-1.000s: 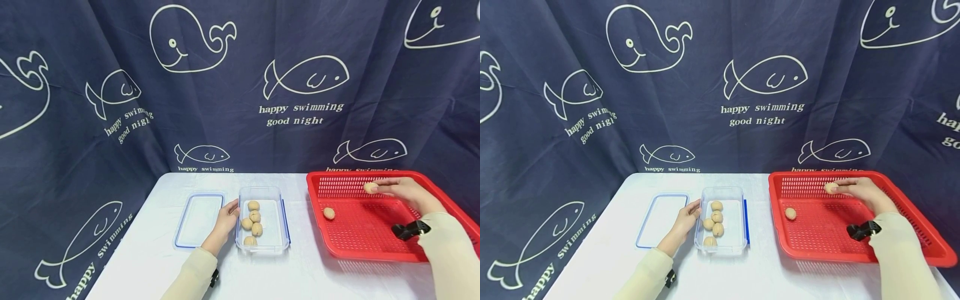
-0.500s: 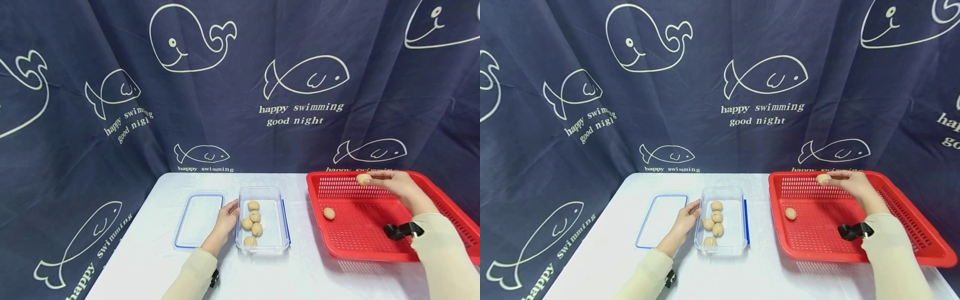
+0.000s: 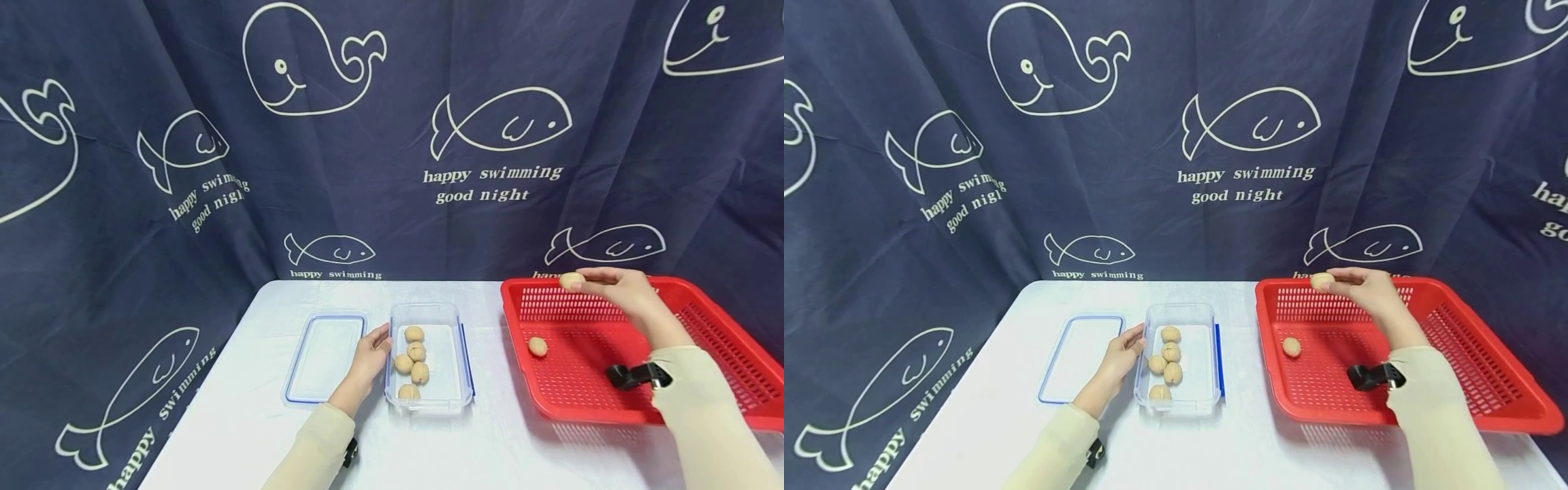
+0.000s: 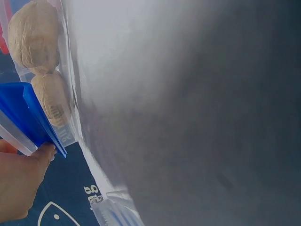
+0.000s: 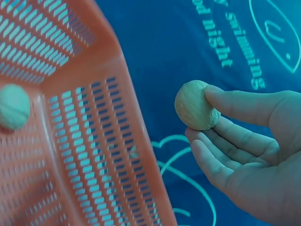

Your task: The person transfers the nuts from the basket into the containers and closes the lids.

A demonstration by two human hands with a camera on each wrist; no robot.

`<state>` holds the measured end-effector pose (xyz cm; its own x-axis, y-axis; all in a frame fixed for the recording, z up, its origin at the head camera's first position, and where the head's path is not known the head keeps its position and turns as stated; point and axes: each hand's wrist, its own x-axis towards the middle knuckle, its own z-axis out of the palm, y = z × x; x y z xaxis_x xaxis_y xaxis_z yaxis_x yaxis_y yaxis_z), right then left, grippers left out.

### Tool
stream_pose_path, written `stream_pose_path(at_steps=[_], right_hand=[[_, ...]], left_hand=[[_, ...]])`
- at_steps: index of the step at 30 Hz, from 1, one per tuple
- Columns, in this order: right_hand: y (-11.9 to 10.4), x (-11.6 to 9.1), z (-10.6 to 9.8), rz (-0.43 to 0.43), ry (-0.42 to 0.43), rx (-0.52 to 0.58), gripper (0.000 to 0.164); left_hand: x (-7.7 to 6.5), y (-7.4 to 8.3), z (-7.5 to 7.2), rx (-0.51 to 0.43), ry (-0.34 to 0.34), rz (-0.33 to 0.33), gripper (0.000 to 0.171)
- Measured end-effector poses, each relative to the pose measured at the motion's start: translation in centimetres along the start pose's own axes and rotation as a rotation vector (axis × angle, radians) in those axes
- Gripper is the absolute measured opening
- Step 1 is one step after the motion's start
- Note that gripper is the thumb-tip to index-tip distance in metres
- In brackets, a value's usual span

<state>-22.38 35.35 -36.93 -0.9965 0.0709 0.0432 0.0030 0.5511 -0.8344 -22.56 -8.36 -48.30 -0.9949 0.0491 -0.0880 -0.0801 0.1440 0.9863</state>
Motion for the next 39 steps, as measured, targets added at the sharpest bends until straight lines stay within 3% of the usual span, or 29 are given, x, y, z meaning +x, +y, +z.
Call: stream_pose_path(at_steps=[4,11,16,24,31,39], right_hand=[[-1.3,-0.1,0.9,-0.039,0.032,0.011,0.062],[-3.7,-0.5,2.4,-0.091,0.060,0.043,0.057],[-5.0,-0.9,3.3,-0.097,0.062,0.053,0.056],[-7.0,-1.4,5.2,-0.118,0.047,0.076,0.053],[-8.7,-1.5,7.3,-0.149,0.039,0.117,0.052],[-10.5,-1.8,9.5,-0.177,0.031,0.189,0.049]], left_hand=[[-0.4,0.4,0.0,-0.010,-0.009,0.005,0.043],[-2.3,3.4,0.0,0.000,-0.026,0.001,0.042],[-3.0,4.3,0.1,0.010,-0.027,0.002,0.043],[-2.7,3.7,0.0,0.018,-0.027,0.004,0.043],[-0.1,0.1,0.0,0.013,-0.008,0.006,0.043],[0.0,-0.1,0.0,0.010,0.003,0.002,0.043]])
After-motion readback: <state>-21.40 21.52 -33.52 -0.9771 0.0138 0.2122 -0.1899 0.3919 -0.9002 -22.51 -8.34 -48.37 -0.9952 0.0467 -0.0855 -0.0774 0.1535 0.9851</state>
